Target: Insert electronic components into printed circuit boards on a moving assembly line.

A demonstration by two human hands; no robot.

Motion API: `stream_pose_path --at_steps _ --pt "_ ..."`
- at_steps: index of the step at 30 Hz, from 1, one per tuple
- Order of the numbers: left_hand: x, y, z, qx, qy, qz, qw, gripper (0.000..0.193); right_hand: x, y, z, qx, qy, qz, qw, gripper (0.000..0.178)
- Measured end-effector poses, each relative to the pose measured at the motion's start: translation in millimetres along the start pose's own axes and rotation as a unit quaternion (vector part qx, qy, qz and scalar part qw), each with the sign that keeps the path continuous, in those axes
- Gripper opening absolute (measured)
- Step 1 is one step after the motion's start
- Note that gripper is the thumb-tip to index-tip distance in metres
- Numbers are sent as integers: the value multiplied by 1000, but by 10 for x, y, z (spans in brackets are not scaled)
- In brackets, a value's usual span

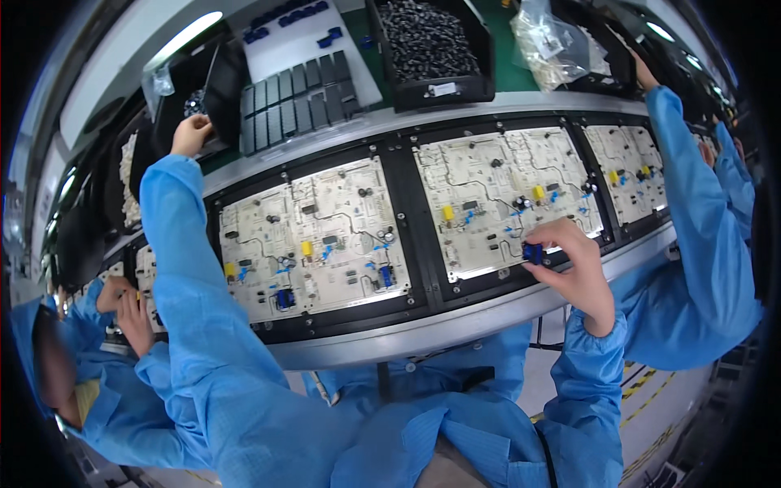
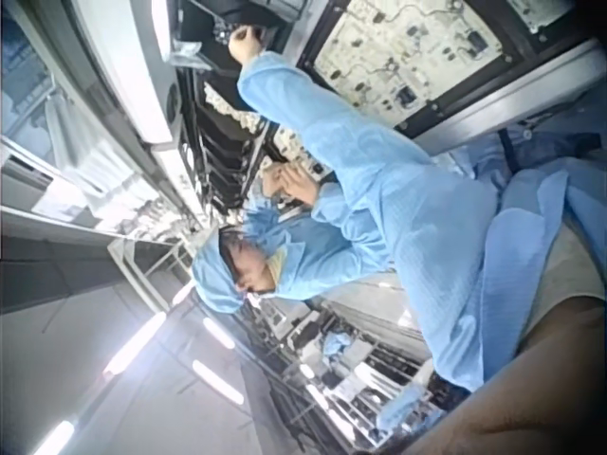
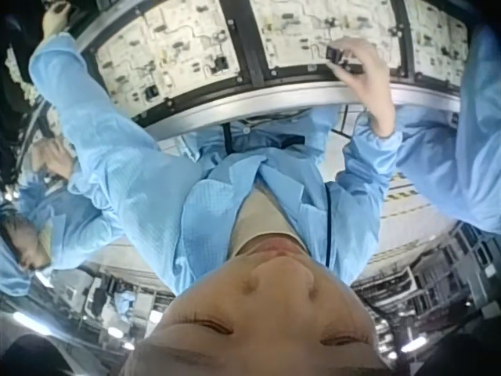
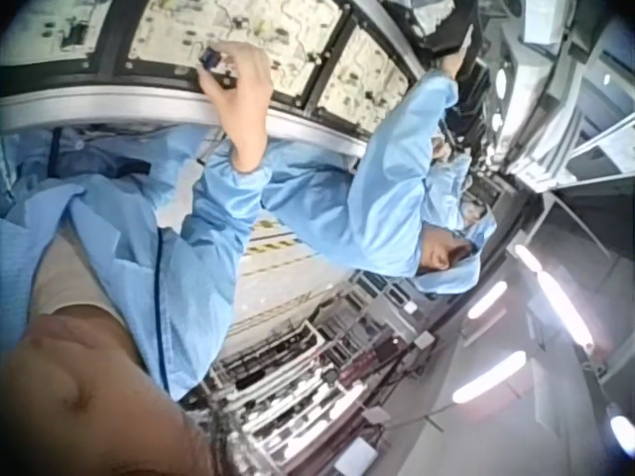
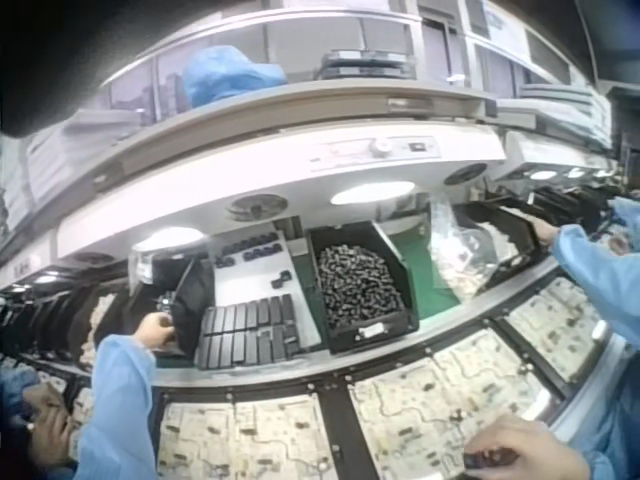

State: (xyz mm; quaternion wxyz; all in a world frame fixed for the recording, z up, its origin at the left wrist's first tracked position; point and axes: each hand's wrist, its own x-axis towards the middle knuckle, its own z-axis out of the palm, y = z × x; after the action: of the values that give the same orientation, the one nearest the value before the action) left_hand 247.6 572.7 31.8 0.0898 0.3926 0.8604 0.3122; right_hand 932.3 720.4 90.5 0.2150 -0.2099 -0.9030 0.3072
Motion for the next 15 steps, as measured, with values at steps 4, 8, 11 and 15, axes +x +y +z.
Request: stream_pose_path --at_steps 4,8,11,15 --pt "125 -313 -1 111 137 44 983 32 29 -8 -3 -30 -38 -9 999 34" --pt "115 -283 -111 165 193 78 964 49 26 62 -21 -61 -43 -7 997 36" --pt "79 -91 -394 -39 168 23 985 45 -20 84 -11 -56 -41 -14 998 39" --pt "-274 669 -476 -91 153 -33 984 39 -36 106 -30 -69 -26 -20 997 38"
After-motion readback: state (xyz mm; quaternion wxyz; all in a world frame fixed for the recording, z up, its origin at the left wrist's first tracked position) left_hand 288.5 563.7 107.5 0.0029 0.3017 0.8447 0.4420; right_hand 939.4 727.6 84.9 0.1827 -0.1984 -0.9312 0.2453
